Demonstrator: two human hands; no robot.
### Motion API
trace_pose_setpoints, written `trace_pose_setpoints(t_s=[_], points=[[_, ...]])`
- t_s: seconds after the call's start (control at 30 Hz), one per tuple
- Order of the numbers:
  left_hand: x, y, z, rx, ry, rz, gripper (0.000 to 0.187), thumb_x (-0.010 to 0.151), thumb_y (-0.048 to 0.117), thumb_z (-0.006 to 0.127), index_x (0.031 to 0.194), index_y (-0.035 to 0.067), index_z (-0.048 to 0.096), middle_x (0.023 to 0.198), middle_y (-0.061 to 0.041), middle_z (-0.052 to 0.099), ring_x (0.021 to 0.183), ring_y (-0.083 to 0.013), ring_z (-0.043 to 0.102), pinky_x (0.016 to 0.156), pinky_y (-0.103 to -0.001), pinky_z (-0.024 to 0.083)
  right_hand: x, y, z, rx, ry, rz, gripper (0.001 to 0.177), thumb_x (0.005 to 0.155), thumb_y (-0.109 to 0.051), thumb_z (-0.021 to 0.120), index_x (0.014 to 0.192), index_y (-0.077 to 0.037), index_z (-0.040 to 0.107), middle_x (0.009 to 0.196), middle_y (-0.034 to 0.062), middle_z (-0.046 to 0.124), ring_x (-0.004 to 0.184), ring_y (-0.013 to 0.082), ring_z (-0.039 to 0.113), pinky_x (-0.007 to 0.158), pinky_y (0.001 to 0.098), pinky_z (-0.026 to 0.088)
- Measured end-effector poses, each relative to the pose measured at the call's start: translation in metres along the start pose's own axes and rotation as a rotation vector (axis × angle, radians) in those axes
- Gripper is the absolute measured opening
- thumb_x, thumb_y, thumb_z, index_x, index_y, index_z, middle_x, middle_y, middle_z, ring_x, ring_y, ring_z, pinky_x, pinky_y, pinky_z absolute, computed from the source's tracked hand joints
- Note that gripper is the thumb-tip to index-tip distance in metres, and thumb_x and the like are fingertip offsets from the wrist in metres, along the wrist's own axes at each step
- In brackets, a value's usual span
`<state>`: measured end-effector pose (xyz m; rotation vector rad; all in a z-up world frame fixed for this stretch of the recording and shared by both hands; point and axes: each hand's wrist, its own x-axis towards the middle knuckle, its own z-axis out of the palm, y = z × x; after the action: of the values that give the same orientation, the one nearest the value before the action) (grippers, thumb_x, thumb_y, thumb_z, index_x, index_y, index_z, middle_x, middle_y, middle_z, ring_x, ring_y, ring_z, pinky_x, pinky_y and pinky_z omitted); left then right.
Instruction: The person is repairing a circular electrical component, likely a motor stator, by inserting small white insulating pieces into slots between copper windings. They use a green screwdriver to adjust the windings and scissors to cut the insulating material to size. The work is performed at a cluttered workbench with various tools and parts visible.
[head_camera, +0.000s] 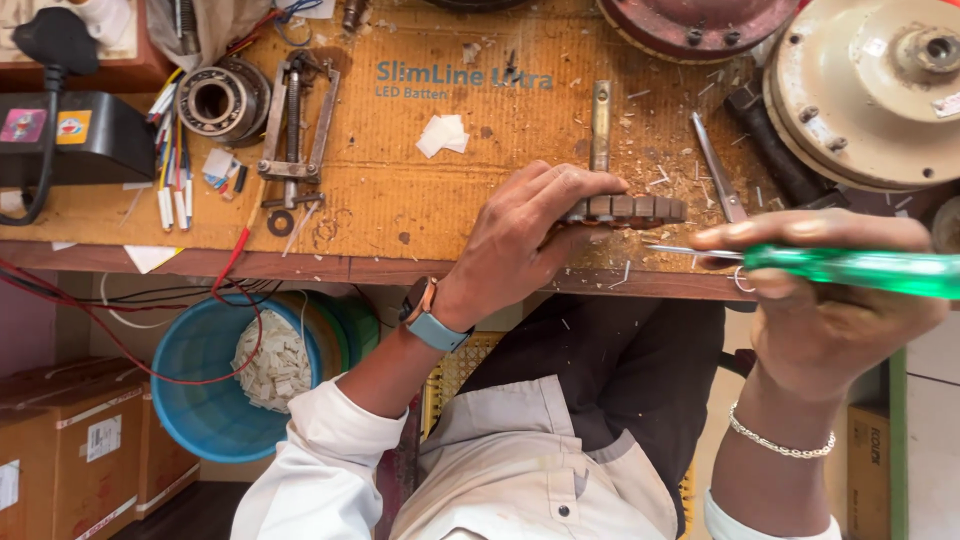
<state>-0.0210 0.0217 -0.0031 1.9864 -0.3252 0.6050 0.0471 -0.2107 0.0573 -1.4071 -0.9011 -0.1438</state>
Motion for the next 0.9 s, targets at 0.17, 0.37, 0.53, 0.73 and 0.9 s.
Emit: trace_pose_setpoints(t_s=[0.17, 0.37, 0.53, 0.73, 0.9], points=[[0.004, 0.002, -0.002, 0.021, -0.030, 0.027, 0.051, 0.087, 0.005, 0.078, 0.134, 0.015, 0.061, 0.122, -0.004, 0.070, 0.107, -0.0261, 0.065, 0.098, -0.040, 0.052, 0.009, -0.010, 0.016, -0.191, -0.066, 0.064, 0.023, 0.101, -0.003, 0.072, 0.120, 0.003, 0.059, 0.104, 0.0200, 0.073, 0.098, 0.0255, 0.077, 0.080, 0.0335, 0.066], [0.001, 0.003, -0.003, 0.017, -0.034, 0.019, 0.049, 0.089, 0.006, 0.078, 0.135, 0.015, 0.061, 0.121, -0.002, 0.071, 0.103, -0.0249, 0.065, 0.097, -0.039, 0.052, 0.018, -0.027, 0.025, -0.358, -0.193, 0.140, 0.022, 0.100, 0.003, 0.070, 0.119, 0.004, 0.058, 0.111, 0.0165, 0.073, 0.100, 0.0204, 0.075, 0.086, 0.0288, 0.063], [0.002, 0.005, -0.003, -0.014, 0.009, -0.007, 0.047, 0.089, 0.005, 0.077, 0.133, 0.015, 0.062, 0.121, -0.003, 0.071, 0.103, -0.0248, 0.066, 0.094, -0.038, 0.054, 0.019, -0.023, 0.024, -0.375, -0.262, 0.106, 0.023, 0.102, 0.002, 0.065, 0.122, 0.002, 0.053, 0.111, 0.0165, 0.073, 0.104, 0.0213, 0.074, 0.088, 0.0311, 0.063], [0.002, 0.011, -0.001, -0.022, 0.041, -0.044, 0.042, 0.089, 0.005, 0.077, 0.128, 0.013, 0.064, 0.117, -0.004, 0.070, 0.108, -0.0266, 0.068, 0.096, -0.039, 0.054, 0.013, -0.005, 0.016, -0.369, -0.367, -0.096, 0.022, 0.105, -0.001, 0.063, 0.123, -0.001, 0.050, 0.104, 0.0181, 0.072, 0.094, 0.0242, 0.076, 0.086, 0.0361, 0.065], [0.006, 0.011, 0.005, -0.022, 0.053, -0.062, 0.038, 0.089, 0.008, 0.078, 0.124, 0.014, 0.065, 0.116, -0.003, 0.071, 0.108, -0.0260, 0.069, 0.095, -0.038, 0.055, 0.003, 0.007, 0.008, -0.263, -0.324, -0.112, 0.022, 0.105, -0.003, 0.058, 0.122, -0.002, 0.044, 0.093, 0.0161, 0.068, 0.089, 0.0268, 0.074, 0.092, 0.0468, 0.065]])
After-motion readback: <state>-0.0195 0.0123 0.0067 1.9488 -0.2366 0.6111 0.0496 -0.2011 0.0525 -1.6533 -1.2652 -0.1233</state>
